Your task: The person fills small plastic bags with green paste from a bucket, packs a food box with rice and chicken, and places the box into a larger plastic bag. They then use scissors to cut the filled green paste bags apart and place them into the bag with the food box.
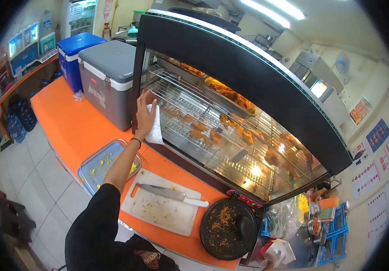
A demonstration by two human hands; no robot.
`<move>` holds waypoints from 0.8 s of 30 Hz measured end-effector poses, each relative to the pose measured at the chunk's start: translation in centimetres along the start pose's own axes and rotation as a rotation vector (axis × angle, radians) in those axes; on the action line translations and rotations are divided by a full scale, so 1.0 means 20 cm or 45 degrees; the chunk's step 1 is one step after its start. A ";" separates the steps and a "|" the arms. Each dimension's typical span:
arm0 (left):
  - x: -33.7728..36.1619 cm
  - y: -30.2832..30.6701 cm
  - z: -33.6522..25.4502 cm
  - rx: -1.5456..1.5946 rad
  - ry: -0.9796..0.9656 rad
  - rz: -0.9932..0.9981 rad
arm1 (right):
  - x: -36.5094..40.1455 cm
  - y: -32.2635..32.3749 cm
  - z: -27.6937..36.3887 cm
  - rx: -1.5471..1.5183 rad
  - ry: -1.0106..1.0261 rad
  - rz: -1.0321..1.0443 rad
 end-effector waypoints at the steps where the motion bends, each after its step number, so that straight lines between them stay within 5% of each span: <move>1: -0.02 -0.03 -0.03 -0.029 -0.194 -0.001 | 0.03 0.00 0.01 0.013 -0.028 -0.047; 3: -0.04 -0.09 -0.06 -0.188 -0.520 -0.048 | 0.08 0.01 0.05 0.029 -0.081 -0.153; 8: 0.01 -0.25 -0.01 -0.237 -0.579 -0.221 | 0.14 0.14 0.31 0.003 -0.101 -0.556; 11: 0.07 -0.31 0.01 -0.262 -0.501 -0.244 | 0.12 0.25 0.70 -0.151 0.157 -0.870; 14: 0.16 -0.38 0.02 -0.233 -0.512 -0.258 | 0.16 0.32 1.32 -0.387 0.636 -1.003; 17: 0.27 -0.45 -0.01 -0.235 -0.505 -0.169 | 0.42 0.33 2.11 -0.679 1.108 -0.851; 21: 0.46 -0.54 -0.14 -0.286 -0.472 0.000 | 1.12 0.16 3.18 -0.989 1.755 0.080; 24: 0.57 -0.54 -0.21 -0.142 -0.490 0.120 | 1.76 0.09 3.83 -0.374 2.775 -0.401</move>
Point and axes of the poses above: each hand's wrist, its own x-axis away from the middle knuckle, its own y-axis out of the back of the hand, z = x × y, the point moved 5 cm from there along -x, towards the middle knuckle, and after that the axes turned 1 degree about y, right-handed, at the moved point
